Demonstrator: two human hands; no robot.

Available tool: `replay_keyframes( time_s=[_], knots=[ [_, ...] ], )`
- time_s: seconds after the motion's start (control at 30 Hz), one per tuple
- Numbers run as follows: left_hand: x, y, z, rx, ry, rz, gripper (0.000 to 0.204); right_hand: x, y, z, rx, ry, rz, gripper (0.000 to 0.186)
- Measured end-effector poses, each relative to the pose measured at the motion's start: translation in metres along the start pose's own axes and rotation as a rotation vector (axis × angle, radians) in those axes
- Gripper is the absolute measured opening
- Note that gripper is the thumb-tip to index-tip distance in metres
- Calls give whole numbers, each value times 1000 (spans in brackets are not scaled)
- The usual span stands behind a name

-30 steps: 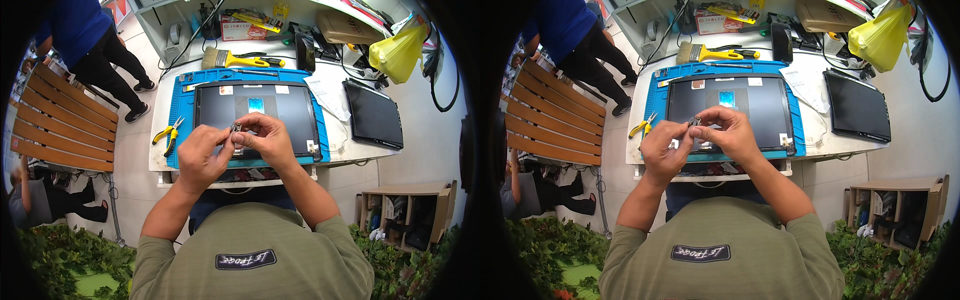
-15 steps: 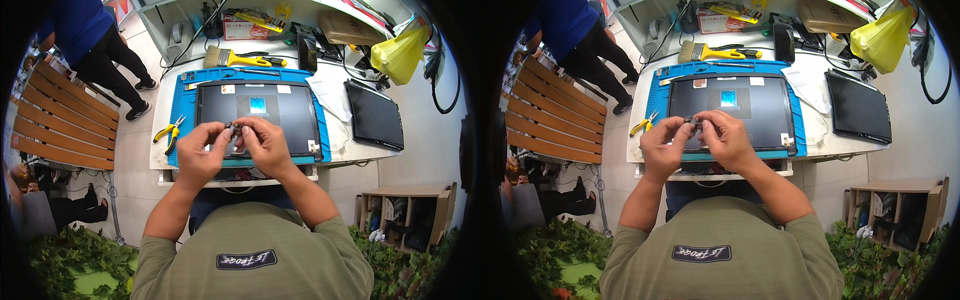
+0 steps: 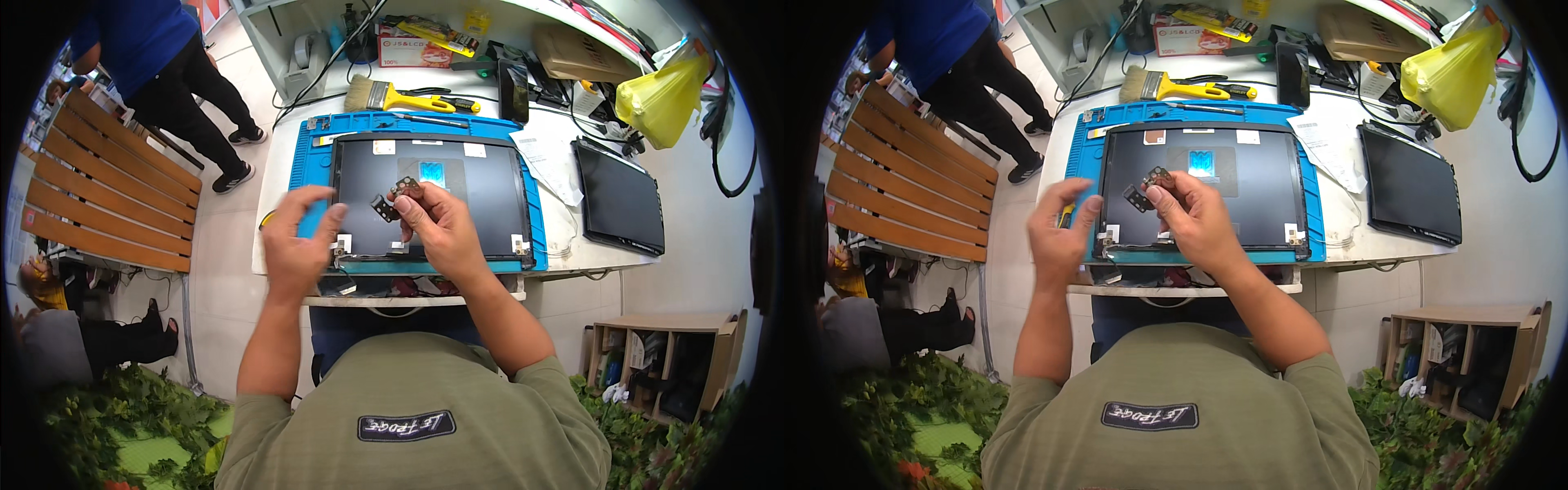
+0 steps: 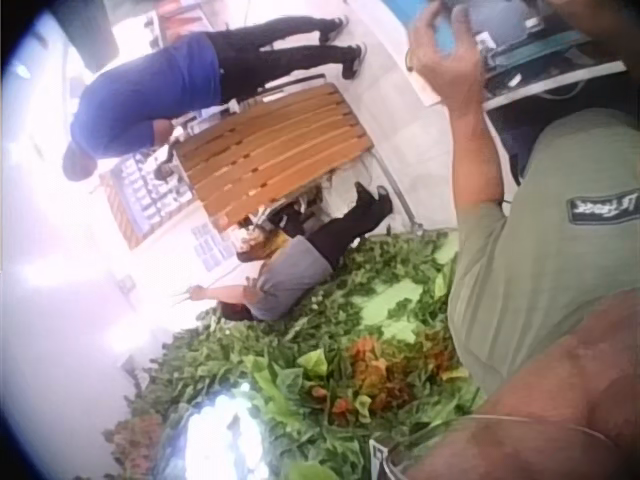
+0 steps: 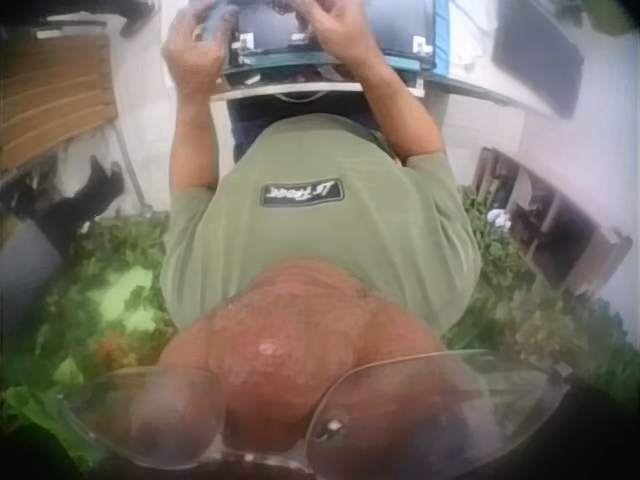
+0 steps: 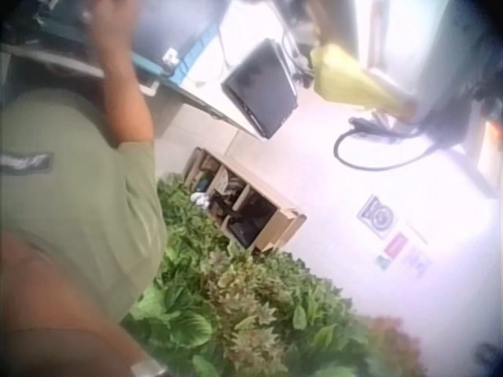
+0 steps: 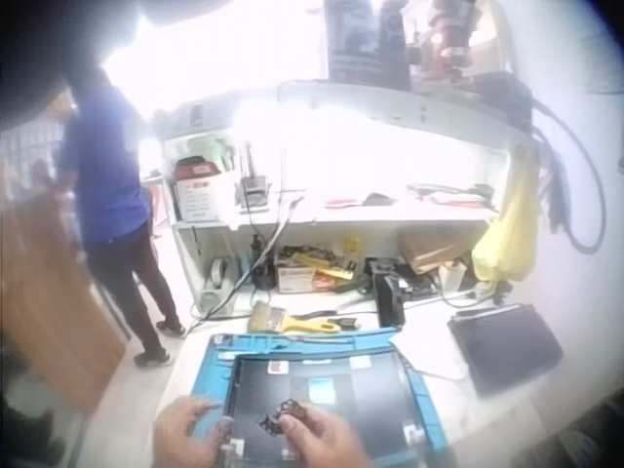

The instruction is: The person repairs a laptop by handling a small electronic component and using pliers to work on it over the laptop body.

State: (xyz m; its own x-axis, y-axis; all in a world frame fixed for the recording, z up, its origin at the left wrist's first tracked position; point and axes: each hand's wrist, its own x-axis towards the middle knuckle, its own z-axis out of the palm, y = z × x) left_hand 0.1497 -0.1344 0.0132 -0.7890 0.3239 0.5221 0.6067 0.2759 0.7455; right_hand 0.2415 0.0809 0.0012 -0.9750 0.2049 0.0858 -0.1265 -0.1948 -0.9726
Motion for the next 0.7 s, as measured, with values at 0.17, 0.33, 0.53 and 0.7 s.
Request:
replay_keyframes(
  time_s=[0.17, 0.33, 0.53, 0.7],
  knots=[
    [5, -28, -51, 690, -278, -168, 60, 5, 11, -18, 33, -56, 132, 29],
    [9, -35, -57, 758, -392, -225, 70, 5, 8, -10, 122, -39, 135, 29],
    [9, -47, -69, 705, -378, -215, 61, 6, 2, -11, 300, -100, 207, 25],
    [9, -56, -87, 132, -137, -278, 49, 9, 8, -17, 570, -256, 322, 24]
  ],
)
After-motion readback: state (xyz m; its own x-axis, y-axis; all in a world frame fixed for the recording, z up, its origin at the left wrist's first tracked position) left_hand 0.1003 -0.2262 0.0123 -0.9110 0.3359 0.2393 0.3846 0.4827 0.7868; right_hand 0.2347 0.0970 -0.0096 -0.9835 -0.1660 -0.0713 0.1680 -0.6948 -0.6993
